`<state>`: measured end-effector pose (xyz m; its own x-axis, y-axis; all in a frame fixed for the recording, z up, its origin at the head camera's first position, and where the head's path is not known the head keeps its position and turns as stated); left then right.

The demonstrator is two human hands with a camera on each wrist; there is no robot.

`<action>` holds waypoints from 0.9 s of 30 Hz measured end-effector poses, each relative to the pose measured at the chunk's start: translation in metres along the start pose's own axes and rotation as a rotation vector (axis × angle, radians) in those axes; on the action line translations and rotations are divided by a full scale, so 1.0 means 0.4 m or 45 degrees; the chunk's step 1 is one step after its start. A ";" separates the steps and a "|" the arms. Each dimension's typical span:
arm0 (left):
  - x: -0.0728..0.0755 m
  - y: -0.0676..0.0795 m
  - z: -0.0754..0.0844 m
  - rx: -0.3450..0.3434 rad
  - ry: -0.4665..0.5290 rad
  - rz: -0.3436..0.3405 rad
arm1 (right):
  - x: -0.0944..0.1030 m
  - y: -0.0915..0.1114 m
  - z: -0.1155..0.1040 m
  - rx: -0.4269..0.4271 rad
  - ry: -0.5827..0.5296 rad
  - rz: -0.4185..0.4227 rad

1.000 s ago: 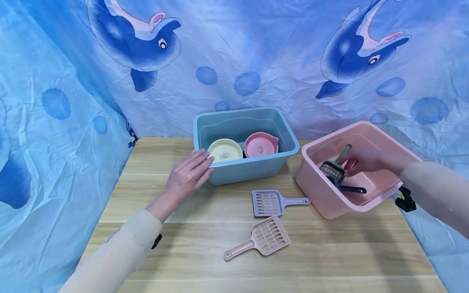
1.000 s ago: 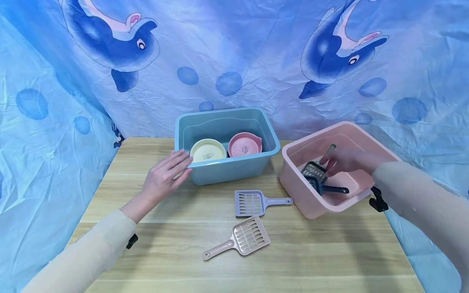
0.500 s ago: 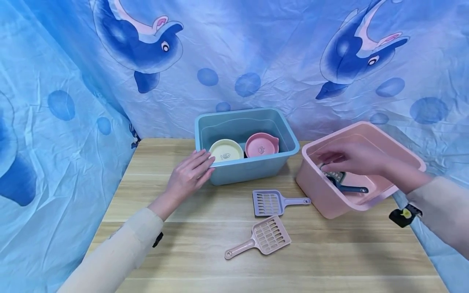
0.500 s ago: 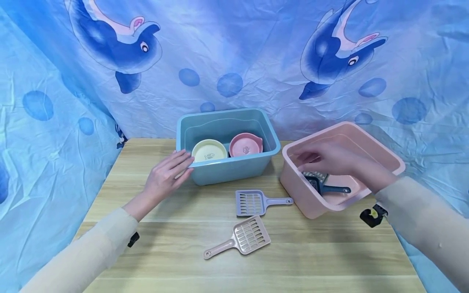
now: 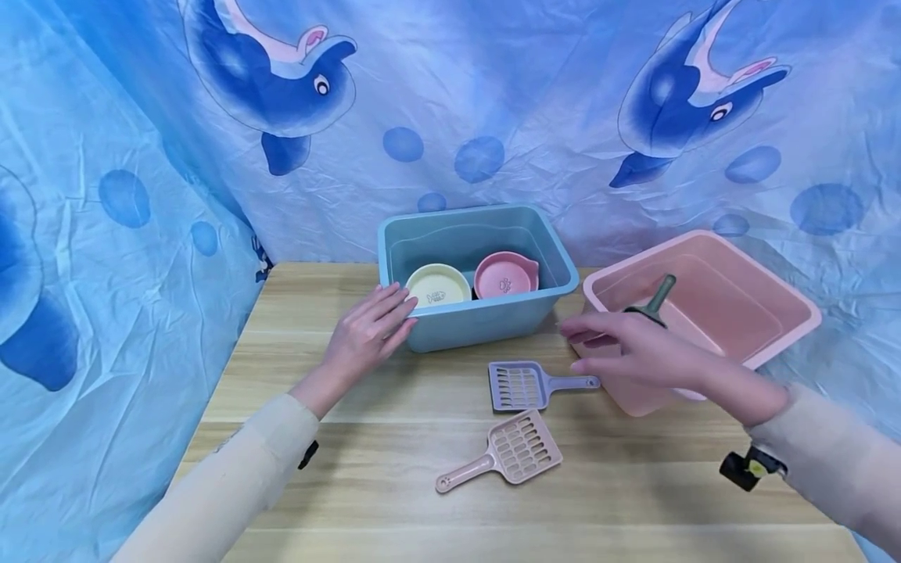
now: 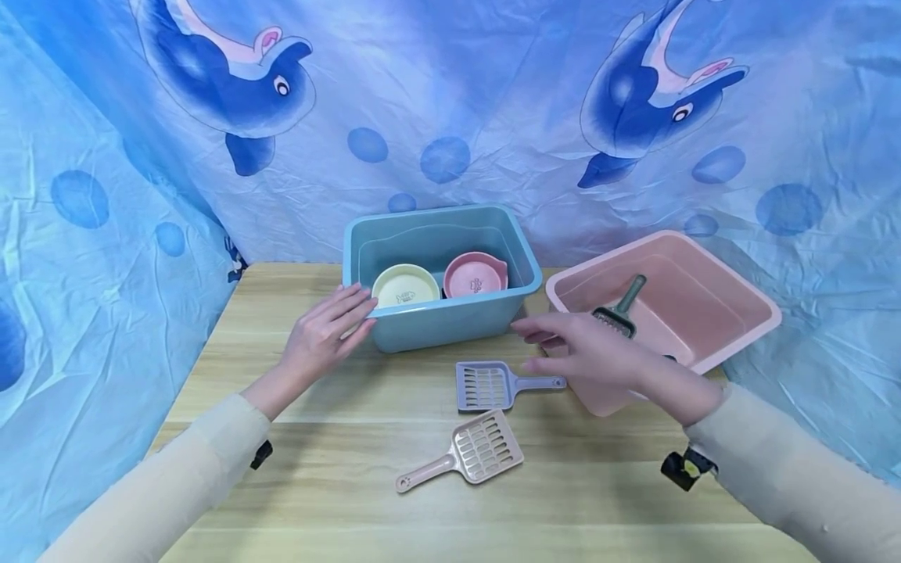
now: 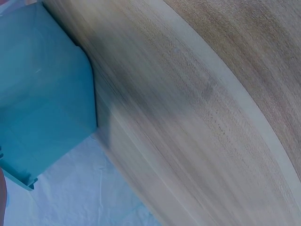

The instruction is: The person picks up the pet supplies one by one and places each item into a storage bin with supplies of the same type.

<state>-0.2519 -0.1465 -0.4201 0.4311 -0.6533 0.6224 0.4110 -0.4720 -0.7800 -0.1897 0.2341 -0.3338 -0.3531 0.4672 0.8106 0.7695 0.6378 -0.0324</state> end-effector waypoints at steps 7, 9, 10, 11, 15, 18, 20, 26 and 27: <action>-0.002 -0.002 -0.002 0.014 -0.003 0.000 | -0.098 0.018 0.026 -0.024 -0.106 0.012; -0.001 0.000 -0.002 0.014 -0.004 -0.002 | -0.124 0.024 0.037 -0.030 -0.104 0.022; -0.002 0.001 -0.003 0.015 -0.003 -0.003 | -0.136 0.027 0.043 -0.027 -0.083 0.032; -0.001 0.002 -0.003 0.019 -0.003 -0.009 | -0.147 0.030 0.049 -0.024 -0.055 0.040; -0.003 0.003 -0.003 0.020 -0.006 -0.009 | -0.184 0.041 0.075 -0.049 0.036 0.078; -0.004 0.003 -0.003 0.018 -0.012 -0.003 | -0.205 0.045 0.099 -0.085 0.055 0.111; -0.005 0.004 -0.003 0.017 -0.014 -0.002 | -0.217 0.046 0.114 -0.098 0.064 0.141; -0.009 0.003 -0.003 0.018 -0.017 -0.013 | -0.249 0.043 0.163 -0.127 0.080 0.227; -0.009 0.003 -0.003 0.019 -0.019 -0.014 | -0.254 0.042 0.173 -0.140 0.079 0.229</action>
Point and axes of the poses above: each hand's wrist, its own y-axis away from the middle knuckle, its own x-axis out of the back of the hand, z = x × y, the point moved 4 cm from there along -y, towards the middle knuckle, and after that the axes turned 3 degrees about x, right-handed, at the moved point
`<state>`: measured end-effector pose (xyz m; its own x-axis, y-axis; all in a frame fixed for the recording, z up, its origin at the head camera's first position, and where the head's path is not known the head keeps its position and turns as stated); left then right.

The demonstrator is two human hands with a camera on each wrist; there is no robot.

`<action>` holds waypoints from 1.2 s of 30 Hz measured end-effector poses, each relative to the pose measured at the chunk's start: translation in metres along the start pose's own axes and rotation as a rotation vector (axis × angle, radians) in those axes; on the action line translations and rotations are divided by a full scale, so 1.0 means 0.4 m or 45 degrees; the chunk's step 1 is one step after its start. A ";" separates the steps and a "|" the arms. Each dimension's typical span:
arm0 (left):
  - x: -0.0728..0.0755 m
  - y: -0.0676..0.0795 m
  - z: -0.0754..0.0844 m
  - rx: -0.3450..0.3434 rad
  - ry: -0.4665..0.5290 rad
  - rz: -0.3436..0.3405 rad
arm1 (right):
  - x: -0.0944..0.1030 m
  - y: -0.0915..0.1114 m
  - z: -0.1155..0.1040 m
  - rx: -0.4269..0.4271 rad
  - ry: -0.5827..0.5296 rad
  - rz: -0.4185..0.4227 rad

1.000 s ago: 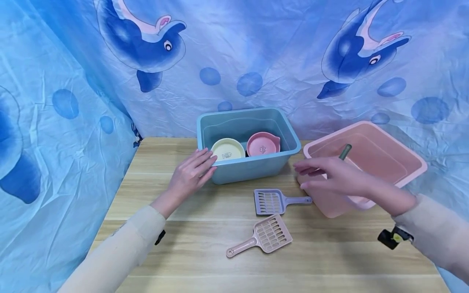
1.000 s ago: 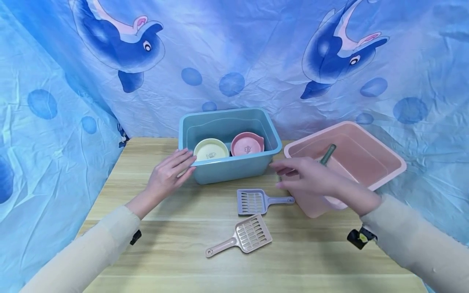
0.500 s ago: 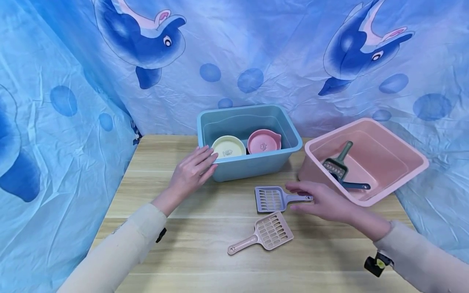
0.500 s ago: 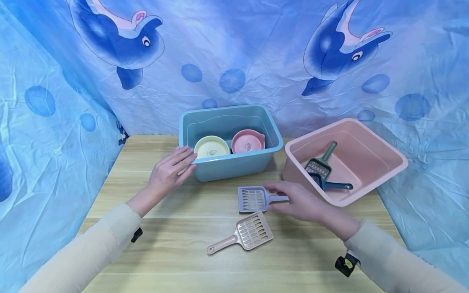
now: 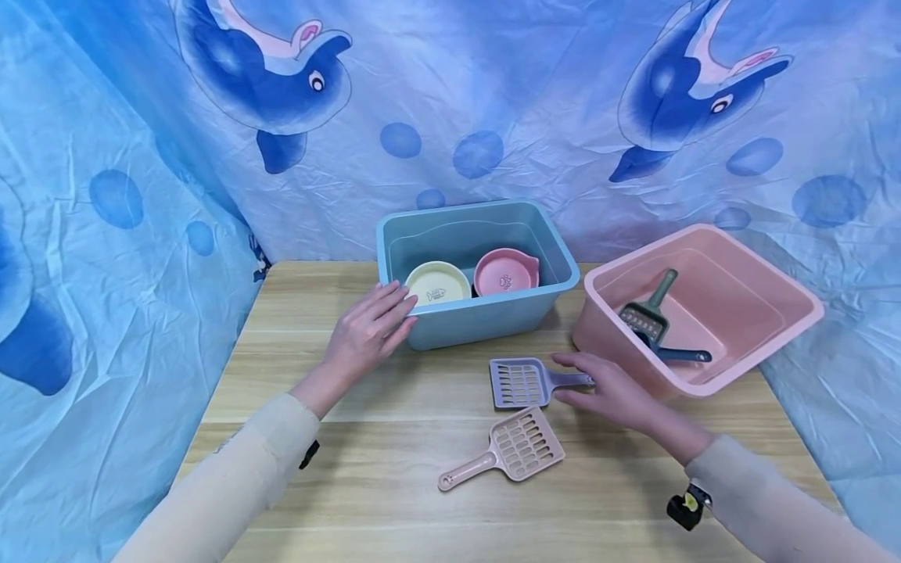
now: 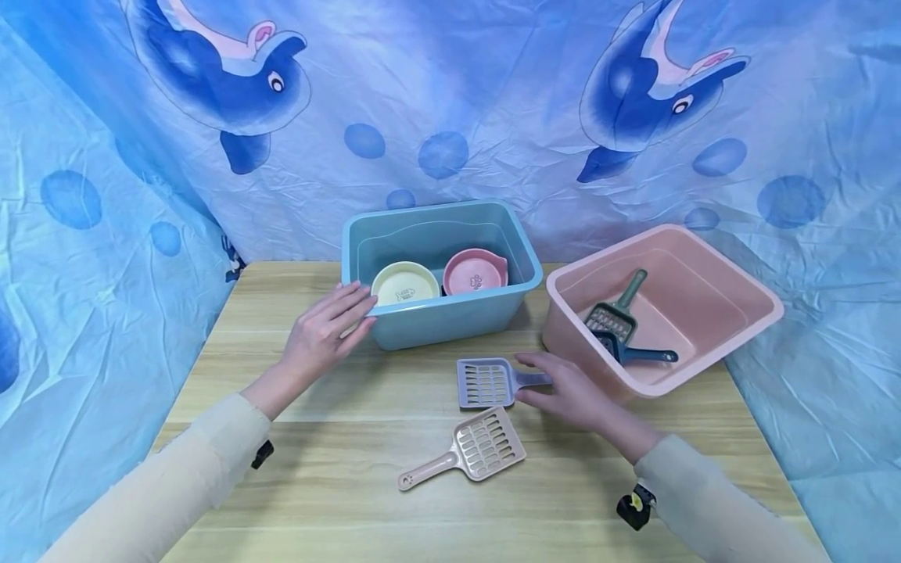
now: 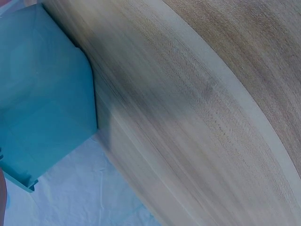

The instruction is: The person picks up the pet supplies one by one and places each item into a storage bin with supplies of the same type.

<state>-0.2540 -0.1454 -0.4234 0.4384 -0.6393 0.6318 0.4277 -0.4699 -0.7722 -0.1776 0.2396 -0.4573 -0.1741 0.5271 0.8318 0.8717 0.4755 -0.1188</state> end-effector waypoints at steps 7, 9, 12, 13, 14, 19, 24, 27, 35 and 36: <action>-0.003 0.001 0.003 0.019 -0.005 -0.002 | -0.027 -0.002 0.042 -0.070 0.023 -0.032; -0.004 0.002 0.003 0.026 -0.003 0.000 | -0.032 -0.001 0.051 -0.082 0.039 -0.047; -0.006 0.002 0.004 0.031 -0.001 0.002 | -0.037 0.001 0.061 -0.092 0.052 -0.074; -0.006 0.002 0.004 0.030 0.000 0.002 | -0.039 0.002 0.064 -0.097 0.052 -0.082; -0.006 0.002 0.004 0.032 -0.001 -0.001 | -0.040 0.003 0.066 -0.102 0.051 -0.090; -0.006 0.002 0.004 0.021 0.006 0.003 | -0.043 0.008 0.069 -0.124 0.059 -0.100; -0.006 0.001 0.004 0.012 0.008 0.005 | -0.034 0.028 0.049 -0.166 -0.030 -0.028; -0.006 0.000 0.004 0.007 0.009 0.013 | -0.031 0.053 0.040 -0.241 -0.269 0.021; 0.002 -0.001 0.003 0.016 0.001 0.001 | -0.069 0.128 0.061 -0.561 -0.968 0.059; 0.002 -0.001 0.003 0.019 0.002 -0.003 | -0.078 0.136 0.064 -0.595 -1.071 0.070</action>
Point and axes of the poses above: each hand's wrist, its own y-axis away from the middle knuckle, its own x-axis out of the back of the hand, z = x × y, the point moved 4 cm from there along -y, towards the middle knuckle, and after that the axes turned 3 degrees about x, right-handed, at the moved point
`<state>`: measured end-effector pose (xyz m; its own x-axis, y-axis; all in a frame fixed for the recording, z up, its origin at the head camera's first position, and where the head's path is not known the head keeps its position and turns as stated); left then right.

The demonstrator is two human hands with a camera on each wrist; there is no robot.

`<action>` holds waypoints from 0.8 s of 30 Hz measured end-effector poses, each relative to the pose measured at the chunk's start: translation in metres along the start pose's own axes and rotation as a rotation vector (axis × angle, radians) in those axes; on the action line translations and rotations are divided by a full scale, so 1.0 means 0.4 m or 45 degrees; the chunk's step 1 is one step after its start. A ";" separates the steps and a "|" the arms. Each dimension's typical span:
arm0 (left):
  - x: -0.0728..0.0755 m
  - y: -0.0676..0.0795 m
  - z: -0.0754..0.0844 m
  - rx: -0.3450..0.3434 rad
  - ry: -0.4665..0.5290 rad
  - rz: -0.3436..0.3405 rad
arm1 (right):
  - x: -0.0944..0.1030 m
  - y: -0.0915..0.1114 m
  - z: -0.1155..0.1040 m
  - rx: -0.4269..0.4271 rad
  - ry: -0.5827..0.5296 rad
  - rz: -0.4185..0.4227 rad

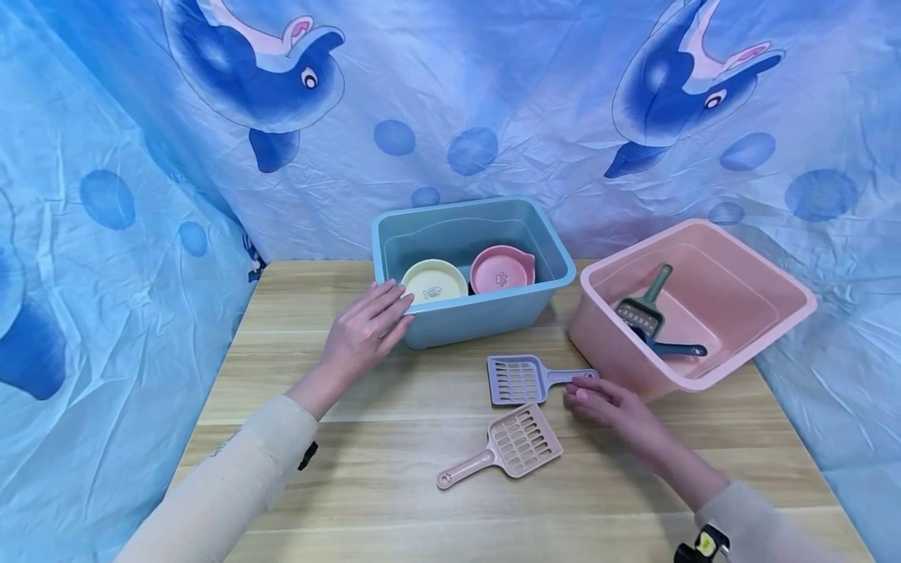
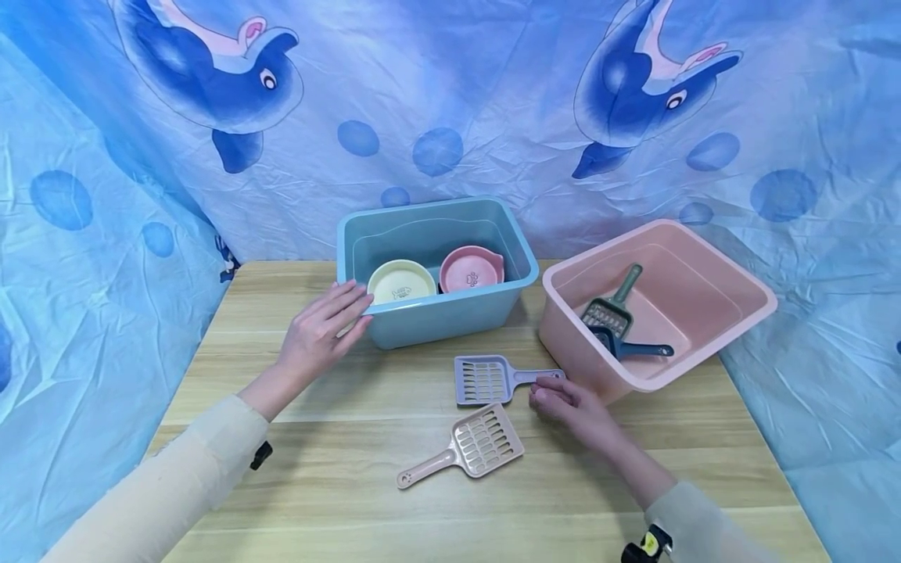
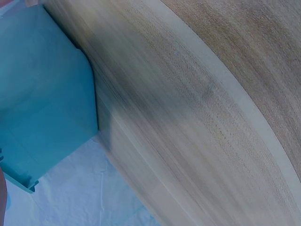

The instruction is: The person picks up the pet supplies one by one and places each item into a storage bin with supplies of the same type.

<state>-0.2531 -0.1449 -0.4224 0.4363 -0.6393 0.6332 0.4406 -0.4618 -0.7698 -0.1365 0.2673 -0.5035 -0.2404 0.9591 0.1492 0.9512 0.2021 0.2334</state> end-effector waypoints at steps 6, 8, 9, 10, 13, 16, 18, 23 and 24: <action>0.000 0.003 -0.004 0.024 -0.011 -0.010 | -0.016 0.014 0.041 -0.140 -0.724 0.018; -0.001 0.004 -0.006 0.026 -0.014 -0.011 | -0.018 0.013 0.045 -0.183 -0.930 0.050; -0.001 0.005 -0.006 0.026 -0.013 -0.011 | -0.019 0.011 0.047 -0.201 -1.005 0.072; -0.002 0.006 -0.007 0.024 -0.013 -0.010 | -0.020 0.008 0.049 -0.217 -1.066 0.090; -0.003 0.008 -0.009 0.014 -0.005 0.005 | -0.026 -0.004 0.051 -0.251 -1.166 0.132; -0.003 0.009 -0.008 0.011 -0.001 0.007 | -0.030 -0.020 0.053 -0.270 -1.238 0.162; -0.002 0.008 -0.007 0.012 -0.001 0.001 | -0.032 -0.030 0.053 -0.280 -1.285 0.199; 0.000 0.002 -0.002 0.013 0.004 -0.006 | -0.036 -0.047 0.053 -0.321 -1.377 0.272; 0.000 0.001 -0.002 0.012 0.004 -0.006 | -0.037 -0.049 0.052 -0.328 -1.390 0.280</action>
Point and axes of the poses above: each hand's wrist, its own y-axis away from the middle knuckle, its own x-axis out of the back of the hand, z = x × y, the point moved 4 cm from there along -y, towards the middle knuckle, and after that the axes turned 3 degrees about x, right-handed, at the moved point
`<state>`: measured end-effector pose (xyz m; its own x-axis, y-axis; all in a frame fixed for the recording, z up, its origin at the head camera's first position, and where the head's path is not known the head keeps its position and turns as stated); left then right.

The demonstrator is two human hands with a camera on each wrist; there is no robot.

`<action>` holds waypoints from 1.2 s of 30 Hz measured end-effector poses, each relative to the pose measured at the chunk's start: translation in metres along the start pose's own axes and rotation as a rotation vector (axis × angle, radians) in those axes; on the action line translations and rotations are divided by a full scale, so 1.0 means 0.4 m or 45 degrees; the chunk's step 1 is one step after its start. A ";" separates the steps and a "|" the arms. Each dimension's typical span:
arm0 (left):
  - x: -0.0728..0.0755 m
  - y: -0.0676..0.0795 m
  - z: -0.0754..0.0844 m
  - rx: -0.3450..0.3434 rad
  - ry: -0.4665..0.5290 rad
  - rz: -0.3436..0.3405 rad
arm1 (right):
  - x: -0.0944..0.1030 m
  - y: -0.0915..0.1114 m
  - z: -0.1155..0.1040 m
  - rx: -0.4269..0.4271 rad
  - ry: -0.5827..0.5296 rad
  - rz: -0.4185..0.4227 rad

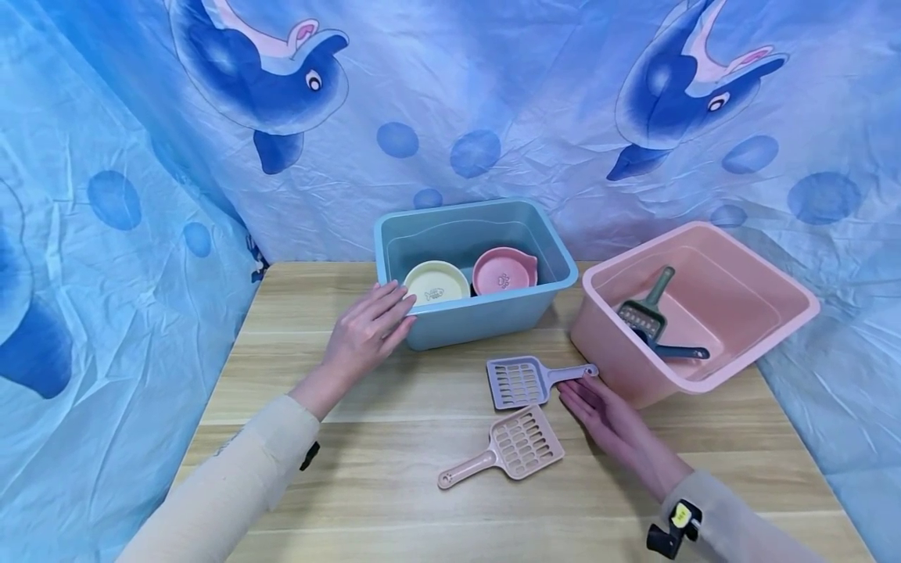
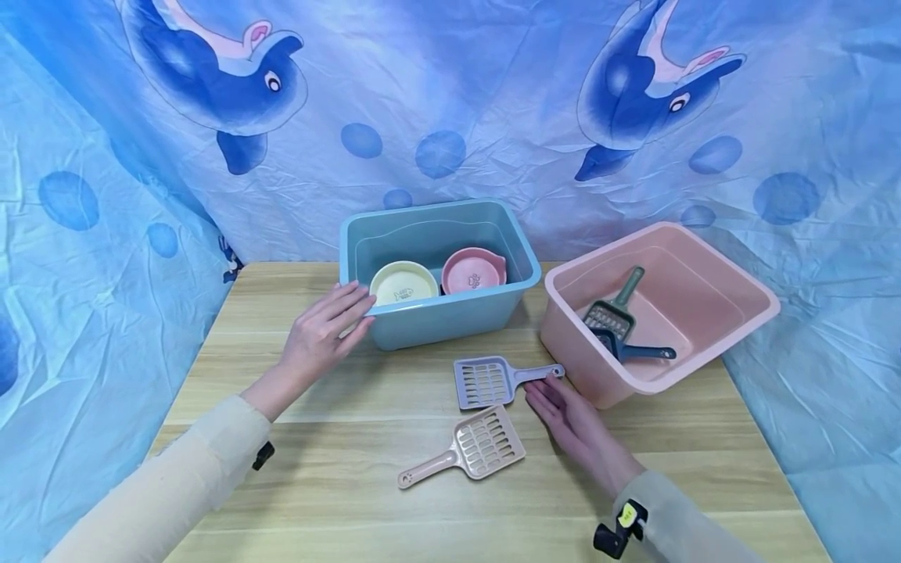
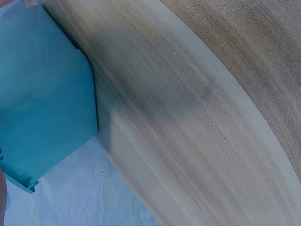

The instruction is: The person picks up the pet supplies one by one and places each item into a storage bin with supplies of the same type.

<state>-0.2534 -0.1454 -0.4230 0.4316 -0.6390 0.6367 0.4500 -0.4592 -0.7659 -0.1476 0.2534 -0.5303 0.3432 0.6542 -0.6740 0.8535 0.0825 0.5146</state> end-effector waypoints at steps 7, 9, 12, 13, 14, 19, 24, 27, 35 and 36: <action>0.001 -0.001 -0.001 -0.014 -0.002 0.013 | -0.016 -0.024 0.008 0.014 -0.015 0.041; 0.001 -0.002 -0.001 -0.020 0.003 0.028 | -0.023 -0.033 0.008 0.033 -0.008 0.052; 0.000 -0.002 0.000 -0.026 0.008 0.048 | -0.034 -0.049 0.008 0.068 0.010 0.073; 0.000 -0.003 0.000 -0.026 0.008 0.049 | -0.036 -0.054 0.007 0.081 0.028 0.081; -0.001 -0.003 0.000 -0.026 0.008 0.048 | -0.040 -0.059 0.006 0.092 0.035 0.095; -0.004 -0.001 0.000 -0.033 0.009 0.053 | -0.062 -0.080 0.005 0.194 0.138 0.140; -0.004 0.002 0.002 -0.037 0.003 0.055 | -0.096 -0.091 0.004 0.343 0.281 0.174; -0.004 0.004 0.003 -0.035 0.005 0.059 | -0.125 -0.092 0.004 0.417 0.342 0.154; -0.001 0.005 0.002 -0.039 0.017 0.071 | -0.223 -0.027 -0.011 0.491 0.472 0.012; 0.000 0.005 0.001 -0.038 0.017 0.070 | -0.240 -0.011 -0.015 0.506 0.496 -0.013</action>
<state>-0.2522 -0.1461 -0.4245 0.4447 -0.6719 0.5923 0.4024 -0.4409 -0.8023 -0.1867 0.1948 -0.4644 0.2279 0.8905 -0.3937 0.9642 -0.1501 0.2188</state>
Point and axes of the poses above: each hand's wrist, its own y-axis away from the middle knuckle, its own x-axis out of the back of the hand, z = x × y, the point moved 4 cm from there along -y, towards the middle knuckle, and after that the axes turned 3 degrees about x, right-handed, at the moved point
